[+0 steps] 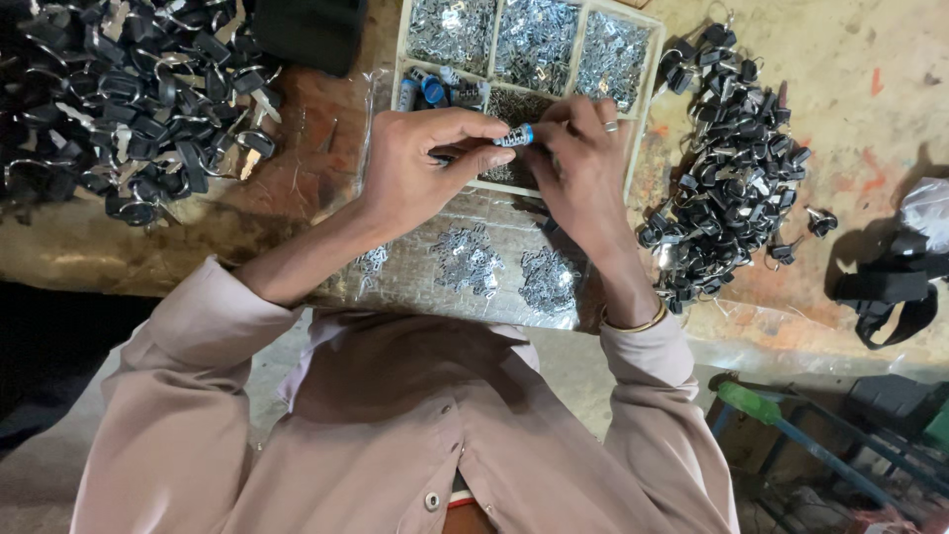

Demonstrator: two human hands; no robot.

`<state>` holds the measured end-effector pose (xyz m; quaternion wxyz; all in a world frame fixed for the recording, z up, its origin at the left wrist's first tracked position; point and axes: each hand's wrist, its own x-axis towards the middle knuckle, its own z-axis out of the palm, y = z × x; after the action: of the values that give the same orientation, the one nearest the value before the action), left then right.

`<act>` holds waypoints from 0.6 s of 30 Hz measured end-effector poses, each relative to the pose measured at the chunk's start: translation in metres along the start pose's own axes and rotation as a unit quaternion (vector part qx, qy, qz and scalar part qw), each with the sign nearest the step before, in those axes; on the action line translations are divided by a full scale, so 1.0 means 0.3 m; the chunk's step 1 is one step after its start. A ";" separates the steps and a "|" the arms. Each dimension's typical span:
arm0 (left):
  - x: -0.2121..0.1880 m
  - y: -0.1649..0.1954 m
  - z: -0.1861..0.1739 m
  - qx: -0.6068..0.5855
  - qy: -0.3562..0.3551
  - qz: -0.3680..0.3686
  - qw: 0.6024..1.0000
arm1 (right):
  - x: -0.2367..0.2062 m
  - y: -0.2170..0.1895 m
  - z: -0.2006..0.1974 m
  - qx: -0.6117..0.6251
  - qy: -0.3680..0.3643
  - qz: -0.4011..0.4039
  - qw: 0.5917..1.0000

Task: The person sits at a workshop table assembling small components. They pick blue plastic housings from a compartment tray, insert small metal contact parts into each housing by hand, and place the finished assemblies back into the tray compartments, repeating this cycle throughout the episode.

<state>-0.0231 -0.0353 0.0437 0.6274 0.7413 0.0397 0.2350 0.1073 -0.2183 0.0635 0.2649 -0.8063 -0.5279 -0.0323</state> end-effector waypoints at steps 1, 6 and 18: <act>-0.001 0.000 -0.001 -0.002 -0.001 -0.001 1.000 | -0.003 0.000 0.003 -0.009 0.002 -0.003 1.000; -0.002 0.005 -0.005 -0.002 -0.007 -0.008 1.000 | -0.025 0.011 0.019 0.258 0.072 0.138 0.954; 0.002 0.012 -0.013 -0.009 -0.017 0.008 1.000 | -0.062 -0.010 0.051 0.426 0.079 0.080 0.898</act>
<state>-0.0251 -0.0324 0.0476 0.6328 0.7398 0.0213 0.2275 0.0930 -0.2259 0.0455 0.6255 -0.6509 -0.4021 0.1527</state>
